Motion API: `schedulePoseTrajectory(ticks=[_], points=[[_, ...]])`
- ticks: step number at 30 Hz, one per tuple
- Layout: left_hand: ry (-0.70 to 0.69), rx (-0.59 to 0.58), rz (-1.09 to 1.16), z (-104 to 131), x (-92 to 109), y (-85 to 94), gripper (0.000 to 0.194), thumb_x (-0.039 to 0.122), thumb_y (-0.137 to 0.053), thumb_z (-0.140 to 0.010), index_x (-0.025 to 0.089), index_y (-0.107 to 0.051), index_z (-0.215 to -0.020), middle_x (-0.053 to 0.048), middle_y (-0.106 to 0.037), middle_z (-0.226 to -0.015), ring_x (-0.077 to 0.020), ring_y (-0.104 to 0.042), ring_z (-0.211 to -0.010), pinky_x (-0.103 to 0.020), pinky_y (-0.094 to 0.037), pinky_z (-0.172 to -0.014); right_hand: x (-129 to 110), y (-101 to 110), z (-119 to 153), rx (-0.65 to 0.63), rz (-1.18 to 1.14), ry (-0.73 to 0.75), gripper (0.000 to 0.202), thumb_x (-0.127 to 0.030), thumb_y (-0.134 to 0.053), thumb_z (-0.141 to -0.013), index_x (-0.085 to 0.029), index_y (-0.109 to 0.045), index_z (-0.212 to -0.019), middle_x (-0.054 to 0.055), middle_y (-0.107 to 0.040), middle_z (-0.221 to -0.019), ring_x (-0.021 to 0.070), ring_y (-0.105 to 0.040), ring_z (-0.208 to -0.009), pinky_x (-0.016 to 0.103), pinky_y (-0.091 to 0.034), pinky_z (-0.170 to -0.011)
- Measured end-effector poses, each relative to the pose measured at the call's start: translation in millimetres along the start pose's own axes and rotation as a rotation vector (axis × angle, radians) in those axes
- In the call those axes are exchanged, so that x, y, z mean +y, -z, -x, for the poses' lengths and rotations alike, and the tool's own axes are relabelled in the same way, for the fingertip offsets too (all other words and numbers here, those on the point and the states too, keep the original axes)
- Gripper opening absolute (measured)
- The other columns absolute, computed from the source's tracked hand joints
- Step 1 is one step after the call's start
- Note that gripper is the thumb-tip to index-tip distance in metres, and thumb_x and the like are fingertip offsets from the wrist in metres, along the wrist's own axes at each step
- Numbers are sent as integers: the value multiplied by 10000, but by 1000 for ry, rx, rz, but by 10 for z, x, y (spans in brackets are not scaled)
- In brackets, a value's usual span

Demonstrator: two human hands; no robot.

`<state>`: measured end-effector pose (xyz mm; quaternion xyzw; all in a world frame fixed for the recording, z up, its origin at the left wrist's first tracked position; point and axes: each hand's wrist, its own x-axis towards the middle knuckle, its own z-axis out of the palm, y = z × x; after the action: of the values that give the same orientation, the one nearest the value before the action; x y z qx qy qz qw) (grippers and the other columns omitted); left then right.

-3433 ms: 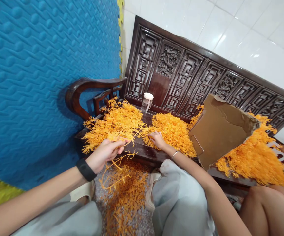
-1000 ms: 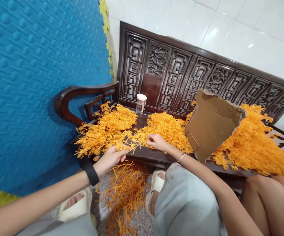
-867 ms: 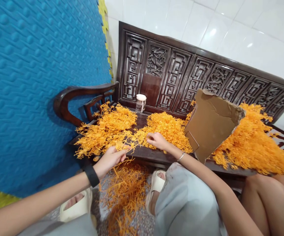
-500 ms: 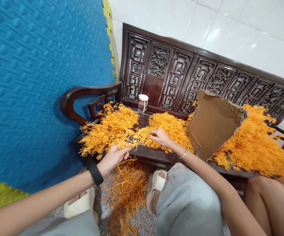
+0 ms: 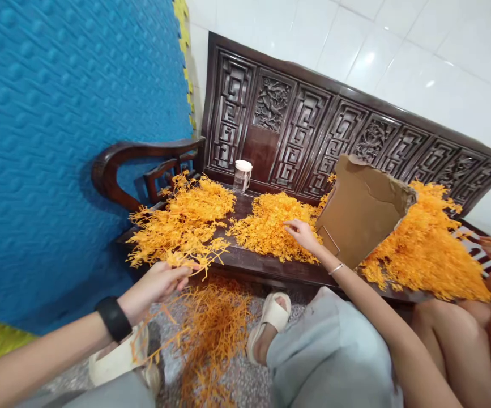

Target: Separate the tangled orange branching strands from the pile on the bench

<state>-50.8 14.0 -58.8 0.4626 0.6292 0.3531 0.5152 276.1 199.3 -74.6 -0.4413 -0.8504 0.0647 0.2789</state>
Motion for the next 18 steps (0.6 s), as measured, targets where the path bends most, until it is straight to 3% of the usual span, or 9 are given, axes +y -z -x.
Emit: schedulePoseTrajectory(ticks=[5, 9, 14, 18], points=[[-26, -11, 10, -40, 118, -106, 302, 469, -495, -529, 169, -504, -560, 83, -341, -340, -40, -155, -305, -214, -100, -384, -175, -220, -190, -11, 53, 23, 249, -189, -470, -768, -143, -567, -992, 10, -547, -688, 116, -477, -616, 229, -365, -625], [-28, -35, 11, -67, 145, -201, 307, 472, -484, -533, 165, -495, -543, 79, -354, -347, -36, -160, -310, -211, -110, -389, -195, -175, -402, 198, -11, -4, 166, -194, -451, -753, -154, -566, -866, 6, -541, -679, 110, -470, -601, 220, -360, -610], [-10, -87, 40, -169, 41, -175, 378, 486, -497, -517, 155, -561, -689, 80, -397, -354, -45, -171, -303, -204, -110, -377, 126, 94, -580, 490, -138, -185, 172, -224, -460, -705, -134, -583, -784, 27, -568, -699, 114, -472, -602, 225, -379, -602], [3, -51, -28, -216, -49, -98, 373, 534, -471, -520, 181, -446, -402, 85, -248, -264, -37, -146, -288, -206, -104, -375, 428, 286, -625, 563, -142, -306, 211, -242, -484, -675, -110, -605, -787, 32, -573, -660, 114, -478, -582, 225, -386, -577]])
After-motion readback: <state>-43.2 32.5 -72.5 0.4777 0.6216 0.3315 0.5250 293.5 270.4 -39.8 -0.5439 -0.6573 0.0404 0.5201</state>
